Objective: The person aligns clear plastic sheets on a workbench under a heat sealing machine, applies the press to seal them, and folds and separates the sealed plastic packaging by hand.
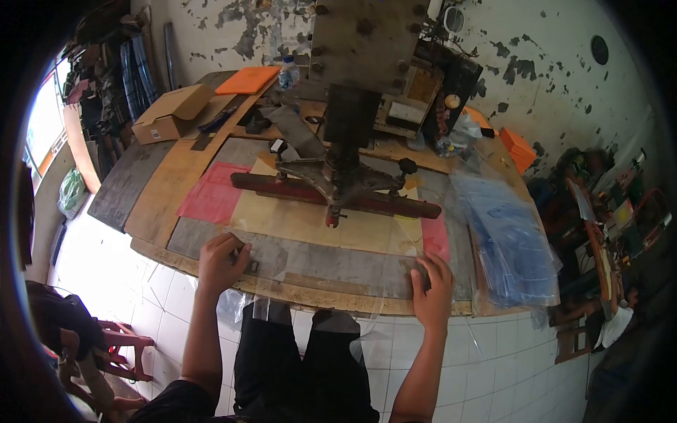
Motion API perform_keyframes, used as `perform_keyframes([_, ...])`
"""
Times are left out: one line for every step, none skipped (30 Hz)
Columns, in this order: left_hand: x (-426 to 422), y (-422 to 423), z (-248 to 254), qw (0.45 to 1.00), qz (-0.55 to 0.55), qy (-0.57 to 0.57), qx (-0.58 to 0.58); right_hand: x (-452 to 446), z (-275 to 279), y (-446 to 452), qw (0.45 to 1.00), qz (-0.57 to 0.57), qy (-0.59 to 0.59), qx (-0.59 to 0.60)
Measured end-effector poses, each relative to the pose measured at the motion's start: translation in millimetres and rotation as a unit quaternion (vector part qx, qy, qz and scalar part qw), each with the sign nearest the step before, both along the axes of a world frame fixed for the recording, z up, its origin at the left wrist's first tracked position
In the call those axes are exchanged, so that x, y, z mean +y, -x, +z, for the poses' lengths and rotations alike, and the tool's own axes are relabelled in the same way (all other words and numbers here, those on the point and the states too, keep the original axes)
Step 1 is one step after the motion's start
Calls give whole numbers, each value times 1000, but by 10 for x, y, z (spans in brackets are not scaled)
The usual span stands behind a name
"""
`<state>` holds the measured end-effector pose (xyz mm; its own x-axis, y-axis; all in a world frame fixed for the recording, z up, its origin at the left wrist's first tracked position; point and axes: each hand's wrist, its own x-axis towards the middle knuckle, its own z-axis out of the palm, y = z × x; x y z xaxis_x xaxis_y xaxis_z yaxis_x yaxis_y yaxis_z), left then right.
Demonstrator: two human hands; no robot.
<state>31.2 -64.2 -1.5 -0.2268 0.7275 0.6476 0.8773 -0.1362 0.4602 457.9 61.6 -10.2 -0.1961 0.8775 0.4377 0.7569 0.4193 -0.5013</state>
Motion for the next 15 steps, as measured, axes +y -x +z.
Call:
perform_keyframes([7,-11,-2,1000,1,-2,-11,-5,-2,1,1000,-5,0,-1])
perform_keyframes([15,-14,-4,1000,0,-1,-11,0,-5,-1,1000,-6,1,-1])
perform_keyframes([14,-11,-8,1000,1,0,-11,0,-8,-3,1000,-3,-1,7])
perform_keyframes([13,-10,-11,1000,2,0,-10,0,-10,-5,1000,1,-2,15])
perform_keyframes([10,-10,-12,1000,1,1,-10,0,-9,-2,1000,0,-2,15])
perform_keyframes([7,-9,-11,1000,1,3,-13,2,-7,4,1000,3,-20,14])
perform_keyframes([1,-10,-6,1000,1,6,-15,-2,-6,10,999,6,-38,13])
perform_keyframes([-4,-15,5,1000,-1,7,-15,-8,-7,15,999,4,-37,13])
perform_keyframes([-8,-21,18,1000,-2,5,-17,-13,-6,20,999,2,-39,14])
perform_keyframes([-13,-26,27,1000,-3,3,-20,-19,-3,19,999,1,-42,13])
perform_keyframes([-18,-27,35,1000,-4,3,-20,-23,-5,18,999,-1,-42,14])
perform_keyframes([-24,-23,42,1000,-3,8,-15,-21,-8,21,999,-2,-44,13])
perform_keyframes([-27,-17,45,1000,-1,14,-11,-19,-12,25,999,-3,-46,12])
perform_keyframes([-24,-15,38,1000,-2,14,-11,-14,-15,23,999,-4,-46,13])
perform_keyframes([-20,-13,26,1000,-9,12,-22,-11,-18,22,999,-6,-45,15])
